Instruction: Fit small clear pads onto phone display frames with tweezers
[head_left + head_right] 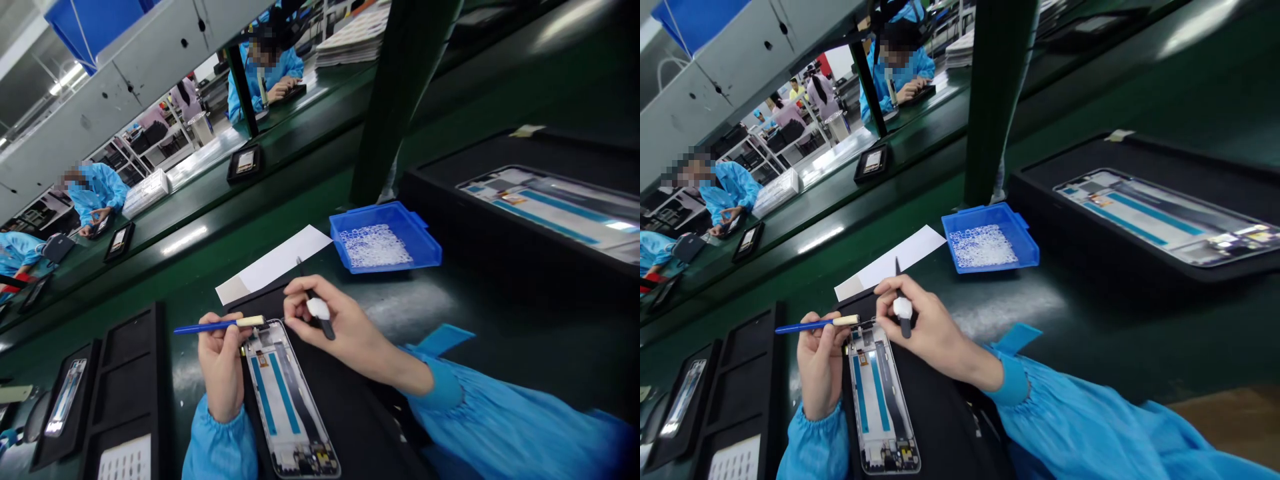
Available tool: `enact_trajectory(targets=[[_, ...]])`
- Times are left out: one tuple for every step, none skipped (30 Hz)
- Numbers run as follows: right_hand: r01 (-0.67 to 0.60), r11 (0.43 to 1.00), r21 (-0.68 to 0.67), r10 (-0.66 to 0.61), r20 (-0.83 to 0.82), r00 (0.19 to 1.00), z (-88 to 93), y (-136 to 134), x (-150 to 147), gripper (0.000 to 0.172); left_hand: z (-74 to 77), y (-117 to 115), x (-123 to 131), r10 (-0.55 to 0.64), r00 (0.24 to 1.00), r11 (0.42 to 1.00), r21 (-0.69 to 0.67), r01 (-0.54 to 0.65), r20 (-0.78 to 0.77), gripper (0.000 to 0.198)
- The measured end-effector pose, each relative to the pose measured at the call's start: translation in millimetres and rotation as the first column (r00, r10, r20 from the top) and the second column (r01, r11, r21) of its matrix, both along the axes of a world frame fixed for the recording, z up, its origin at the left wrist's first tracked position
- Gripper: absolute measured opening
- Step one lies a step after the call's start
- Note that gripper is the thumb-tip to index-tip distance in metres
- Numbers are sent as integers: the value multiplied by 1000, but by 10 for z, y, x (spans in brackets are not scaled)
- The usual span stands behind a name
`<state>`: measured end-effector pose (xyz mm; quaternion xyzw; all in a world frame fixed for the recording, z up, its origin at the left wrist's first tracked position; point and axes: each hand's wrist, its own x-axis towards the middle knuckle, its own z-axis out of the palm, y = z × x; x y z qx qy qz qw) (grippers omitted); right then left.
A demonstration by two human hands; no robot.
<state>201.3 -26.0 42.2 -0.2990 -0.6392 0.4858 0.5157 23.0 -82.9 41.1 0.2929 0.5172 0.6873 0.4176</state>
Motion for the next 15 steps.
enact_trajectory(targets=[[105, 994, 25, -106, 34, 994, -19, 88, 92, 23, 5, 4, -9, 2, 1000, 1000, -5, -2, -2, 52], [235, 970, 64, -240, 91, 967, -50, 206, 208, 24, 10, 6, -18, 9, 1000, 1000, -7, -9, -13, 52], [381, 917, 121, -397, 168, 902, -92, 345, 344, 24, 14, 8, -26, 20, 999, 1000, -5, -20, -30, 53], [503, 841, 200, -540, 265, 799, -146, 497, 493, 26, 17, 9, -33, 32, 998, 1000, 0, -32, -51, 53], [541, 794, 276, -607, 408, 682, -206, 649, 645, 29, 20, 11, -40, 41, 996, 999, 7, -41, -73, 53], [519, 787, 334, -607, 567, 556, -270, 789, 788, 28, 21, 13, -47, 48, 994, 999, 15, -47, -95, 53], [481, 798, 363, -580, 679, 450, -332, 909, 912, 27, 21, 15, -54, 51, 992, 999, 20, -49, -119, 52], [450, 813, 371, -554, 731, 398, -387, 1003, 1006, 29, 20, 16, -64, 48, 988, 999, 21, -45, -148, 51], [417, 830, 371, -528, 765, 369, -431, 1068, 1068, 33, 19, 16, -75, 41, 982, 999, 20, -38, -183, 48], [396, 840, 371, -515, 776, 365, -458, 1100, 1095, 38, 17, 14, -88, 33, 974, 999, 19, -29, -225, 46], [385, 844, 374, -511, 777, 367, -467, 1100, 1091, 43, 15, 11, -103, 24, 963, 1000, 19, -20, -270, 43], [384, 841, 381, -518, 772, 369, -456, 1068, 1060, 47, 14, 6, -119, 17, 949, 1000, 20, -12, -315, 41], [392, 834, 389, -534, 750, 390, -426, 1004, 1008, 47, 14, -1, -134, 14, 934, 1000, 20, -7, -357, 40], [402, 826, 396, -553, 711, 435, -380, 914, 937, 45, 16, -7, -147, 17, 919, 1000, 23, -8, -394, 39], [413, 817, 403, -574, 643, 508, -323, 802, 849, 41, 21, -11, -157, 26, 905, 1000, 24, -17, -424, 38]])
